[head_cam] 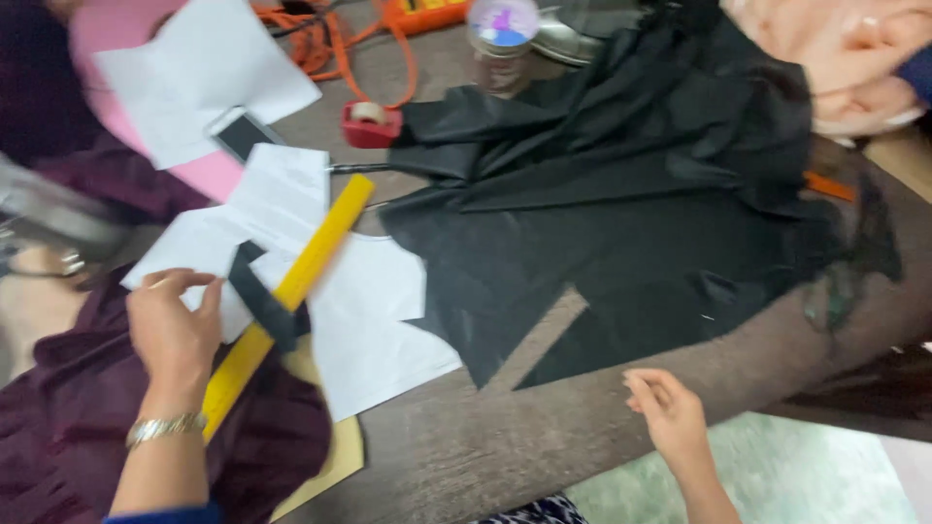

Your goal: The person uses shears to cut a piece of black fabric along marked lines on a wooden table. After cutting, the person removes the cut piece and smooths the remaining fabric with their hands.

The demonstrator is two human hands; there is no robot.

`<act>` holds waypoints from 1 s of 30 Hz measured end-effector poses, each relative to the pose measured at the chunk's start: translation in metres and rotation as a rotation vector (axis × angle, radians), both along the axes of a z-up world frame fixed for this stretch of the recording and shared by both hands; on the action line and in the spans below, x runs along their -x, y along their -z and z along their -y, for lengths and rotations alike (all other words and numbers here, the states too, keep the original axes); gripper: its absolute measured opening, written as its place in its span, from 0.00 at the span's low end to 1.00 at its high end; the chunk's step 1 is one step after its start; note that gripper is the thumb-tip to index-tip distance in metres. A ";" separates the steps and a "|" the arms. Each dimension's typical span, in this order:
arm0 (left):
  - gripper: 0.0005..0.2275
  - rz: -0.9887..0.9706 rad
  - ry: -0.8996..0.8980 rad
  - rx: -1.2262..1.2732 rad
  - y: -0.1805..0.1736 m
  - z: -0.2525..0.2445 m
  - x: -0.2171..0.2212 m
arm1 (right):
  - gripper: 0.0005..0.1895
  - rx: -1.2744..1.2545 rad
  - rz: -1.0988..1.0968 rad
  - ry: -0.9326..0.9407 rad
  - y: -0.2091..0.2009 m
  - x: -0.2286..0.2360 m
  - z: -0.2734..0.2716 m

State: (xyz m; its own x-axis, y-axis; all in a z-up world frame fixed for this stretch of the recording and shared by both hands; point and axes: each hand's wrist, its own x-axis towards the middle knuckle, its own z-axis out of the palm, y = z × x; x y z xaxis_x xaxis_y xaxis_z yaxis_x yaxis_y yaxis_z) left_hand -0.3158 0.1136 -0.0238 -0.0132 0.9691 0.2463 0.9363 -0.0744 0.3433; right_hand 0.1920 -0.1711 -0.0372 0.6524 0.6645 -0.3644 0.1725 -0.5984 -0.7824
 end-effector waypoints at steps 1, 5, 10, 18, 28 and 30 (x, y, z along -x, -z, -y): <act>0.04 -0.003 0.036 -0.045 -0.006 0.007 -0.012 | 0.10 0.044 0.005 -0.038 0.000 -0.006 -0.004; 0.05 0.162 0.253 -0.007 -0.009 0.048 -0.081 | 0.11 0.151 0.126 -0.282 -0.009 -0.037 -0.019; 0.11 0.202 0.525 0.220 0.043 0.109 -0.166 | 0.12 0.182 0.291 -0.350 -0.014 -0.105 -0.026; 0.21 -0.088 0.682 0.246 0.056 0.142 -0.244 | 0.27 0.396 0.571 -0.747 -0.014 -0.158 -0.036; 0.05 0.021 0.502 0.257 0.059 0.123 -0.271 | 0.12 -0.059 0.696 -0.585 0.021 -0.220 -0.064; 0.05 0.069 0.430 0.349 0.045 0.116 -0.276 | 0.12 -0.153 0.640 -0.561 0.011 -0.228 -0.083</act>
